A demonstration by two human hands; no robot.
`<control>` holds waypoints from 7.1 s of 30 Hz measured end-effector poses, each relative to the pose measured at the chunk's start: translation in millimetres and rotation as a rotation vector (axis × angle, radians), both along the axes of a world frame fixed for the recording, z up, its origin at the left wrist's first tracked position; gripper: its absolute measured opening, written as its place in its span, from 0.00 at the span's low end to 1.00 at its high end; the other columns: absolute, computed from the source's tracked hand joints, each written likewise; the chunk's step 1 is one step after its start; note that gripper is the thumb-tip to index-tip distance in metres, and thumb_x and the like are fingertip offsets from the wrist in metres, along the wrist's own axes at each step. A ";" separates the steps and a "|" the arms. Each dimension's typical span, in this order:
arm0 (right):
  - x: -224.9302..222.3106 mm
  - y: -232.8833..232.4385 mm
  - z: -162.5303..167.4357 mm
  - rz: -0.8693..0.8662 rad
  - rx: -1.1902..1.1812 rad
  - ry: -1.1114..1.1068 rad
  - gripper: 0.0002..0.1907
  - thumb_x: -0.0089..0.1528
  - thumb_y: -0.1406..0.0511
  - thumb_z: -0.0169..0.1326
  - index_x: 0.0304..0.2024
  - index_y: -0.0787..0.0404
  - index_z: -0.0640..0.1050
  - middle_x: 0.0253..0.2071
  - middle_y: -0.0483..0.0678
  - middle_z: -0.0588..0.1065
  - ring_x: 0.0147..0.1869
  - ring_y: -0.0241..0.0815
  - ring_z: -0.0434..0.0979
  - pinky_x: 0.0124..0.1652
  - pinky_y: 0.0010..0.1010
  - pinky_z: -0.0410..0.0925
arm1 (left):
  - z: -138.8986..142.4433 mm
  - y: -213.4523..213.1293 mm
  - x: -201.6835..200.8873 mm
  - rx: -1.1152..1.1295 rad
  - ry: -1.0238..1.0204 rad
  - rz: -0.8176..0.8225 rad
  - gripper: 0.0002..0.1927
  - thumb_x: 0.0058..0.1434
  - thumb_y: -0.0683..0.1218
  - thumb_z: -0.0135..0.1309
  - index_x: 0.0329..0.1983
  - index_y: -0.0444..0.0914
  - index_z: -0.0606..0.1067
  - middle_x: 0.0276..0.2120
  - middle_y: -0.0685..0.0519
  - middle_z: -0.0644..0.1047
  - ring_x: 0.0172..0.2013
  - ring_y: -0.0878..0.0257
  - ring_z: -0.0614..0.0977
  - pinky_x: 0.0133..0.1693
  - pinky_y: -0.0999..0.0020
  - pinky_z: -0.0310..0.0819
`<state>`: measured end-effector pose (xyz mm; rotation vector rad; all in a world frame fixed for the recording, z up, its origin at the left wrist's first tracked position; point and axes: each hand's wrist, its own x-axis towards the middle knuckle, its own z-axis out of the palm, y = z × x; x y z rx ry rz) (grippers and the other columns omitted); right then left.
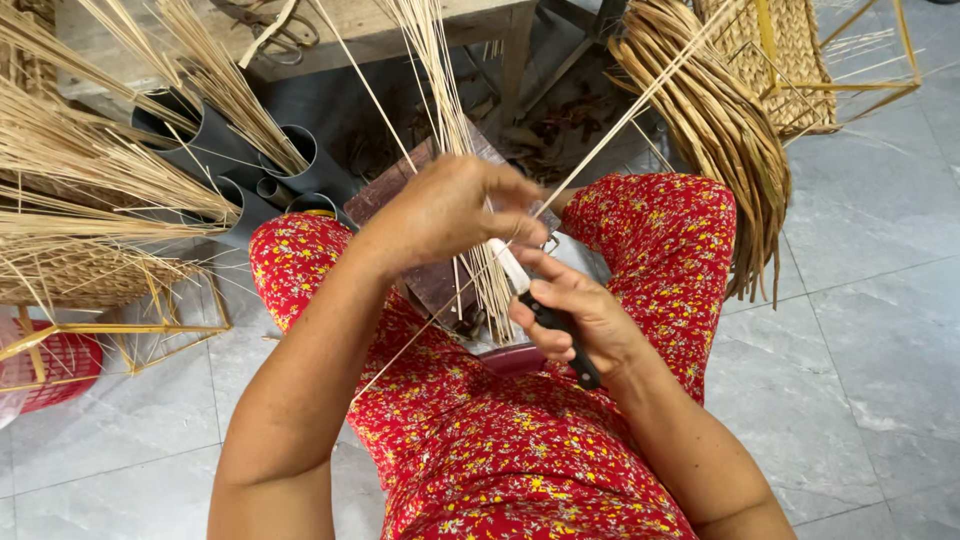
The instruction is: The person sits on the floor and splits thin bamboo strips with a small knife, drawing each strip across the blade to shave and separate it, then sets finished strips onto a growing pile of strips beside them.
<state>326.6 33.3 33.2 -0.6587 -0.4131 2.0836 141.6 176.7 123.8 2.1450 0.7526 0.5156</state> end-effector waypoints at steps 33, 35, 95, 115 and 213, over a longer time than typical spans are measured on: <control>4.7 14.1 -14.4 -0.030 -0.025 -0.046 0.26 0.68 0.63 0.55 0.66 0.52 0.62 0.35 0.51 0.72 0.20 0.31 0.65 0.18 0.19 0.59 | -37.5 8.5 25.1 -0.154 -0.119 0.135 0.04 0.57 0.45 0.64 0.34 0.41 0.84 0.23 0.57 0.82 0.26 0.72 0.82 0.30 0.71 0.75; 0.7 14.6 -18.6 0.007 -0.042 -0.057 0.27 0.67 0.63 0.55 0.67 0.52 0.62 0.35 0.52 0.72 0.19 0.31 0.65 0.18 0.18 0.58 | -36.3 12.6 30.7 -0.188 -0.208 0.142 0.03 0.58 0.43 0.62 0.33 0.40 0.84 0.25 0.60 0.84 0.28 0.75 0.84 0.32 0.74 0.78; 8.0 25.1 -152.9 -0.171 -0.233 -0.472 0.18 0.69 0.62 0.47 0.60 0.58 0.74 0.30 0.42 0.71 0.23 0.32 0.65 0.21 0.23 0.61 | -178.2 113.7 -7.3 -0.417 -0.349 0.857 0.05 0.62 0.44 0.61 0.35 0.36 0.82 0.23 0.57 0.81 0.21 0.72 0.80 0.24 0.75 0.78; 5.5 24.6 -175.4 -0.122 -0.236 -0.529 0.18 0.69 0.62 0.48 0.59 0.61 0.74 0.29 0.42 0.72 0.22 0.30 0.67 0.20 0.22 0.62 | -243.6 127.6 -21.1 -0.331 0.250 1.269 0.21 0.55 0.52 0.65 0.51 0.45 0.77 0.50 0.43 0.77 0.50 0.43 0.80 0.51 0.50 0.74; 6.2 -54.3 48.1 0.062 0.213 0.136 0.31 0.71 0.63 0.52 0.74 0.63 0.61 0.30 0.61 0.73 0.16 0.32 0.62 0.17 0.22 0.59 | -29.0 -132.5 -50.6 -0.199 -0.546 0.227 0.07 0.67 0.38 0.59 0.47 0.36 0.81 0.36 0.54 0.82 0.33 0.70 0.80 0.35 0.75 0.75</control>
